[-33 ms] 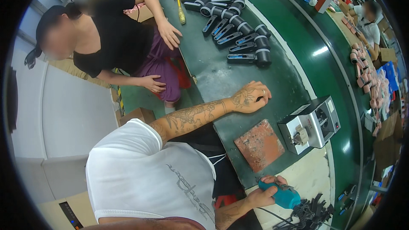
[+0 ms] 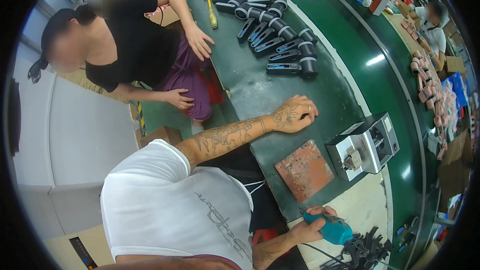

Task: The recorder uses a pneumatic tool to assemble or process black plastic components on an electronics production floor.

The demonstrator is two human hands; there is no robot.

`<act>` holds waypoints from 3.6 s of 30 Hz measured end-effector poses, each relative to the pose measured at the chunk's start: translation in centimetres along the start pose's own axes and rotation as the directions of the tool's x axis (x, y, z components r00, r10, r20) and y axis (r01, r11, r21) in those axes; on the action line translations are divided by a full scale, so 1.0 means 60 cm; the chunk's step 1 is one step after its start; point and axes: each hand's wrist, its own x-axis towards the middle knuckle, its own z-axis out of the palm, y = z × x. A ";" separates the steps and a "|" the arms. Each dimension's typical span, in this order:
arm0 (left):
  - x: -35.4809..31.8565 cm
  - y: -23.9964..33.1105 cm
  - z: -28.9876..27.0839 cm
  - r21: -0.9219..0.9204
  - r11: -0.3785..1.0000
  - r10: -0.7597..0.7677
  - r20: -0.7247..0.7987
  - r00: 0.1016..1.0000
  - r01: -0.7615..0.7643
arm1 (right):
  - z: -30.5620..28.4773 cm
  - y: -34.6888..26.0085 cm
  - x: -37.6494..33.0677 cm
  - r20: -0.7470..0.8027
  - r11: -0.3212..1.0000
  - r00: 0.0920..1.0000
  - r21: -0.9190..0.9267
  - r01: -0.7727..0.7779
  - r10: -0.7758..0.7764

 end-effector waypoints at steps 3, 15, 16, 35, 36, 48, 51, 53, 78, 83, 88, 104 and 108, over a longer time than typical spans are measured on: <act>0.000 -0.002 -0.003 0.018 1.000 0.018 0.030 0.999 -0.019 | 0.002 -0.001 -0.001 0.004 1.000 1.000 0.000 0.004 -0.004; -0.001 0.003 0.006 0.030 0.999 0.039 0.000 0.999 -0.039 | -0.004 -0.004 -0.007 -0.001 1.000 1.000 0.011 -0.004 0.004; 0.002 0.006 0.007 0.025 0.998 0.050 -0.009 0.999 -0.049 | -0.006 -0.005 -0.008 -0.008 1.000 1.000 0.012 -0.002 0.002; 0.005 0.018 -0.003 0.125 0.992 -0.010 0.014 1.000 0.009 | -0.015 -0.004 0.009 -0.061 0.999 0.997 0.009 0.039 -0.039; 0.006 0.023 -0.008 0.137 0.991 0.002 0.048 0.999 -0.009 | -0.017 -0.005 0.020 -0.043 0.998 0.998 0.051 0.040 -0.038; 0.002 0.018 -0.014 0.149 0.989 -0.019 0.064 0.998 0.009 | 0.000 0.010 0.209 -0.318 0.910 0.918 -0.403 0.093 -0.235; 0.005 0.017 -0.009 0.132 0.991 -0.031 0.052 0.998 0.024 | -0.005 0.023 0.235 -0.353 0.895 0.898 -0.436 0.090 -0.262; 0.008 0.015 -0.004 0.102 0.995 -0.007 0.062 0.998 0.000 | -0.015 0.009 0.246 -0.344 0.900 0.910 -0.429 0.069 -0.233; 0.008 0.009 0.006 0.219 0.976 -0.008 0.069 0.998 -0.007 | -0.042 0.061 0.213 -0.192 0.895 0.944 -0.412 0.173 -0.270; 0.006 0.000 0.008 0.249 0.967 0.046 0.040 0.998 -0.055 | -0.041 0.070 0.214 -0.169 0.890 0.944 -0.413 0.193 -0.283; 0.004 0.001 0.012 0.232 0.969 0.095 -0.015 0.995 -0.089 | -0.040 0.071 0.213 -0.155 0.889 0.944 -0.408 0.208 -0.291; 0.006 -0.001 0.012 0.243 0.967 0.074 0.016 0.997 -0.075 | -0.038 0.076 0.208 -0.141 0.902 0.954 -0.387 0.193 -0.264; 0.007 -0.002 0.013 0.241 0.967 0.080 0.015 0.997 -0.081 | -0.035 0.071 0.208 -0.128 0.894 0.951 -0.395 0.212 -0.282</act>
